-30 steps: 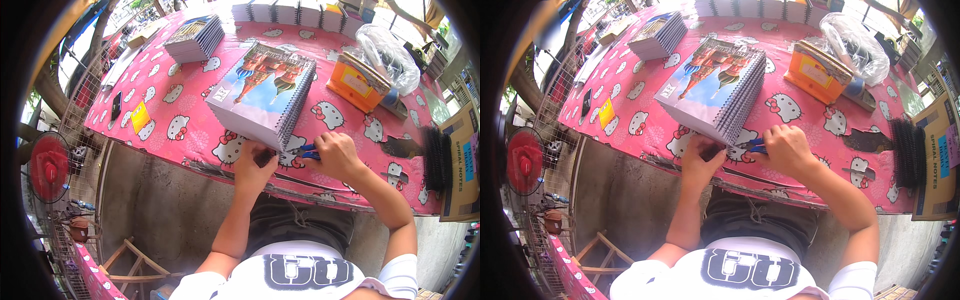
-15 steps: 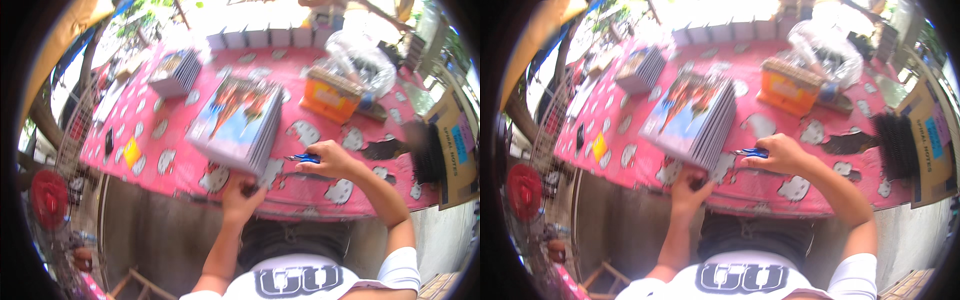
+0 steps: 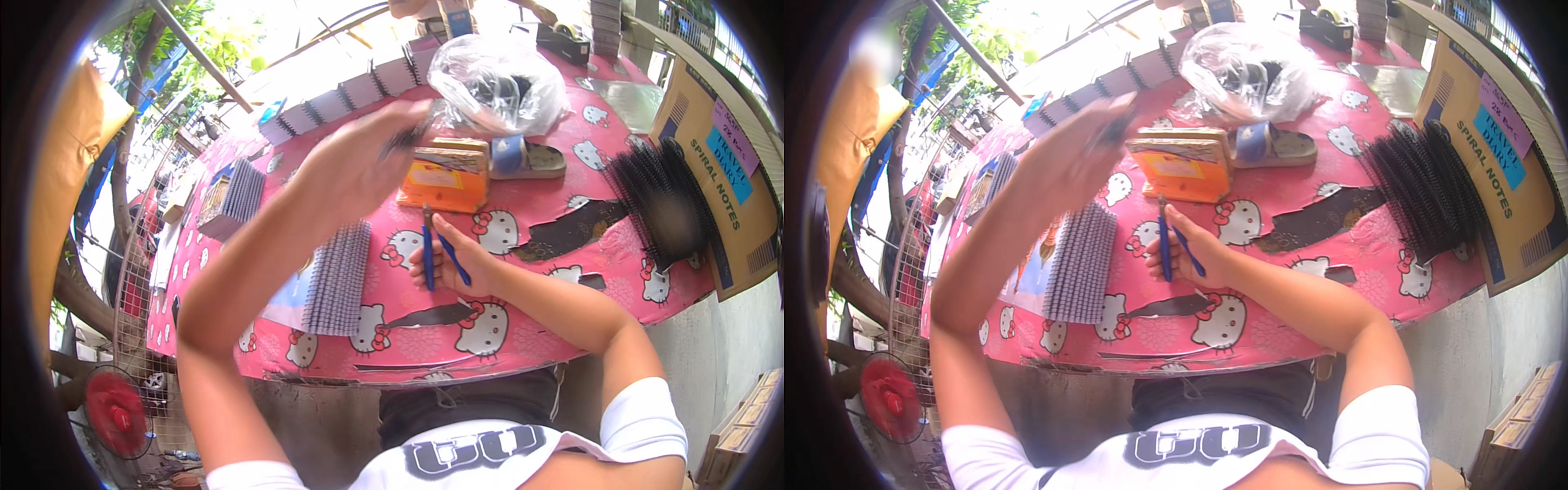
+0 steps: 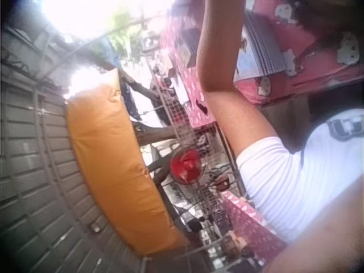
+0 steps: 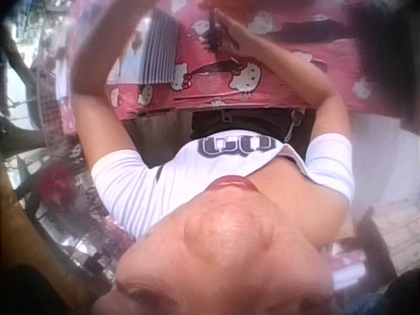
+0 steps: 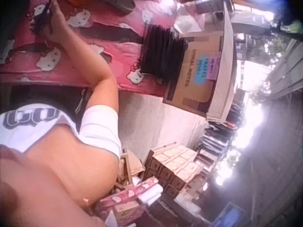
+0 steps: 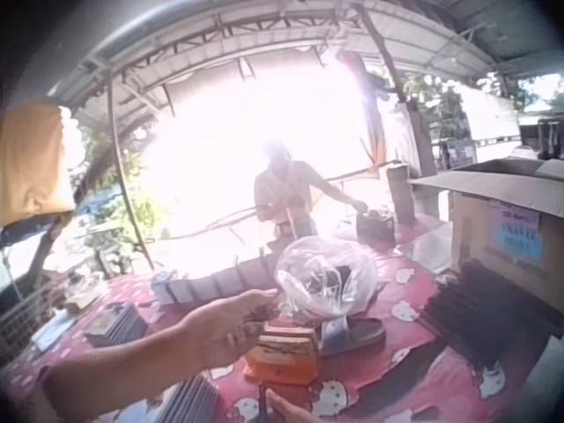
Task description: The person organizes and prepares spiral notebooks on a table, aligning a large stack of notebooks by tapping them against the surface and using small blue pliers to trim or adjust the spiral bindings.
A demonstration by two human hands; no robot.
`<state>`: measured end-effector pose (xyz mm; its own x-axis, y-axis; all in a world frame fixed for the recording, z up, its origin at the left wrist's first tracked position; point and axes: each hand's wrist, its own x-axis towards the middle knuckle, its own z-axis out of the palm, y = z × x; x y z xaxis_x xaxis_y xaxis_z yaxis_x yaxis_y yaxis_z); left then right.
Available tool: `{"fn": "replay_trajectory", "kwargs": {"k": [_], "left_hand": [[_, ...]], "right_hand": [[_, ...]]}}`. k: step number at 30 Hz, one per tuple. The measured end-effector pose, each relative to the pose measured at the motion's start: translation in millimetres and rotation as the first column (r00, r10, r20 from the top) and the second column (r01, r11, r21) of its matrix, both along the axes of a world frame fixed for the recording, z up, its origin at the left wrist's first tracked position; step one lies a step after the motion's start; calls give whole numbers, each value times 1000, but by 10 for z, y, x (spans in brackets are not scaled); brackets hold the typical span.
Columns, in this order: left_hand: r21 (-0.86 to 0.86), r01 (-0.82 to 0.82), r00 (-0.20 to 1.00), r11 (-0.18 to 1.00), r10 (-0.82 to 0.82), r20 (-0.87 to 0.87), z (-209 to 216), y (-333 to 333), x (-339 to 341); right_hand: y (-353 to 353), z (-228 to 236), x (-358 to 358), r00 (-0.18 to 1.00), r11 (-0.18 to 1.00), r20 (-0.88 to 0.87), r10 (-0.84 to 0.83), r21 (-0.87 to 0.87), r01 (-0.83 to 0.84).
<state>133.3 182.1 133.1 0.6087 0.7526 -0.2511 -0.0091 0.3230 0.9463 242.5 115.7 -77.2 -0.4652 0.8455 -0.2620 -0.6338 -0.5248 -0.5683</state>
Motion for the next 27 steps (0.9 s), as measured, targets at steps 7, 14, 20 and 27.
{"fn": "replay_trajectory", "kwargs": {"k": [7, 14, 20, 27], "left_hand": [[-140, -217, 975, 966, 222, 23, -512, 1343, 2430], [728, -125, 718, 674, 568, -402, -1255, 2521, 2654], [190, 771, 13, 608, 283, -959, -1281, 3129, 2299], [377, 638, 180, 672, 345, -921, -928, 2680, 1594]], "right_hand": [[25, -23, -90, 991, 996, -115, 60, -52, -67], [-12, 46, -160, 988, 996, -123, 91, -2, -92], [95, -6, 70, 992, 995, -112, 52, -82, -62], [127, -98, 102, 992, 996, -120, 48, -64, -56]]}}
